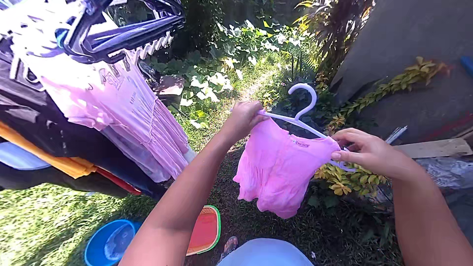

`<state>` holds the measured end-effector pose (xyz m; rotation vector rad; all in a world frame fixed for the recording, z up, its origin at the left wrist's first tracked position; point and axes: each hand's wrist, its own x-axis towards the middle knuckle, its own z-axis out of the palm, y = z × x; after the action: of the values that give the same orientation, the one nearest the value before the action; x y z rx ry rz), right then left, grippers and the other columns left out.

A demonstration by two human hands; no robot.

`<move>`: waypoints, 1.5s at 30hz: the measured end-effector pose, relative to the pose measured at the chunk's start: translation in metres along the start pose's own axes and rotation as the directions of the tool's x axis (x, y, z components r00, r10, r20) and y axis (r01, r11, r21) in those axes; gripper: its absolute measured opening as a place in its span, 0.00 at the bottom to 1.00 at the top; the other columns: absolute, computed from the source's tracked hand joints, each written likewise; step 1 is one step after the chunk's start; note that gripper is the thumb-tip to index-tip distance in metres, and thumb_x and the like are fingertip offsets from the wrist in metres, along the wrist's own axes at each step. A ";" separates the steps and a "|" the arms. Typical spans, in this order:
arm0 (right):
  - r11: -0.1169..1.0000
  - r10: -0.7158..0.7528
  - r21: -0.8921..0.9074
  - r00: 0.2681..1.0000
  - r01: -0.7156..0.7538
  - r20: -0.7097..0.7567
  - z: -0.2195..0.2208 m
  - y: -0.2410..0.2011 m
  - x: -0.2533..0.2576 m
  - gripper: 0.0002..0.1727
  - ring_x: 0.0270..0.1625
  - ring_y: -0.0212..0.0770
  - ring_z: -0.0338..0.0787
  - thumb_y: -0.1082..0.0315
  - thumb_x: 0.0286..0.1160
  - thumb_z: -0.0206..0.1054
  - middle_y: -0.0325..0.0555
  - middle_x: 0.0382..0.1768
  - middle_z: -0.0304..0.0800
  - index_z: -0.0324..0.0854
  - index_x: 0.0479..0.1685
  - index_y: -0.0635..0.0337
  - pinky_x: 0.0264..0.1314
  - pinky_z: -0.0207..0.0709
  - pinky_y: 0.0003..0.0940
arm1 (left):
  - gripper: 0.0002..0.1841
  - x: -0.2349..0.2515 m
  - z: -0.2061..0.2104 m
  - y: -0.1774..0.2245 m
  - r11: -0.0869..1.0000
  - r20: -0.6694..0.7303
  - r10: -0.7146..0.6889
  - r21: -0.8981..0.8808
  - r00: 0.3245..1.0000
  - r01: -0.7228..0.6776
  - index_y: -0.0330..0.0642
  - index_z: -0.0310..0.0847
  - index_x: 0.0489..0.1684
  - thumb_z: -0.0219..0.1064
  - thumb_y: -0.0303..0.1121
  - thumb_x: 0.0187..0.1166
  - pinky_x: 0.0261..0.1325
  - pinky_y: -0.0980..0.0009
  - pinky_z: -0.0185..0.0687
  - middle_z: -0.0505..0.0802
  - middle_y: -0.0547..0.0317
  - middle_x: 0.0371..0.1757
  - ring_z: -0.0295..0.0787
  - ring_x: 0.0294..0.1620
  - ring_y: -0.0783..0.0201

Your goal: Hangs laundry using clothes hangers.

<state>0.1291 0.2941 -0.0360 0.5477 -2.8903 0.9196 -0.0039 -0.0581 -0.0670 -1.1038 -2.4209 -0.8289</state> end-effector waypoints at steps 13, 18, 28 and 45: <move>0.834 0.103 0.520 0.978 -0.183 0.179 0.058 -0.069 0.081 0.11 0.28 0.20 0.86 0.67 0.89 0.53 0.30 0.29 0.88 0.83 0.46 0.53 0.30 0.83 0.18 | 0.26 -0.119 0.065 -0.051 0.807 -0.554 -0.573 -0.509 0.604 0.299 0.29 0.72 0.74 0.59 0.43 0.88 0.84 0.52 0.65 0.80 0.40 0.75 0.72 0.81 0.51; 0.847 0.139 0.460 0.948 -0.264 0.288 0.062 -0.107 0.077 0.14 0.21 0.24 0.84 0.69 0.90 0.51 0.36 0.24 0.86 0.83 0.41 0.55 0.20 0.80 0.19 | 0.36 -0.231 0.197 -0.046 -0.501 0.550 -0.835 -0.760 0.000 0.415 0.37 0.65 0.84 0.43 0.60 0.92 0.74 0.41 0.72 0.78 0.37 0.79 0.76 0.78 0.41; 0.914 0.171 0.364 0.984 -0.179 0.054 -0.012 -0.067 0.079 0.15 0.23 0.19 0.84 0.64 0.90 0.51 0.29 0.26 0.87 0.86 0.43 0.48 0.23 0.80 0.16 | 0.15 -0.193 0.162 -0.088 -0.183 0.257 -0.951 -0.917 0.174 0.355 0.32 0.83 0.49 0.68 0.39 0.84 0.49 0.57 0.83 0.90 0.46 0.41 0.86 0.41 0.57; 0.928 0.338 0.150 0.940 -0.341 0.042 -0.024 -0.047 0.068 0.13 0.19 0.26 0.83 0.67 0.91 0.53 0.37 0.22 0.85 0.82 0.41 0.57 0.20 0.78 0.21 | 0.38 -0.213 0.130 -0.038 -0.735 0.685 -0.608 -0.676 0.401 0.040 0.37 0.77 0.66 0.39 0.65 0.89 0.57 0.53 0.88 0.93 0.45 0.52 0.92 0.53 0.52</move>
<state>0.0806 0.2505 0.0207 0.0548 -2.9991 1.1940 0.0927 -0.1152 -0.2934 0.8791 -0.7861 -3.4321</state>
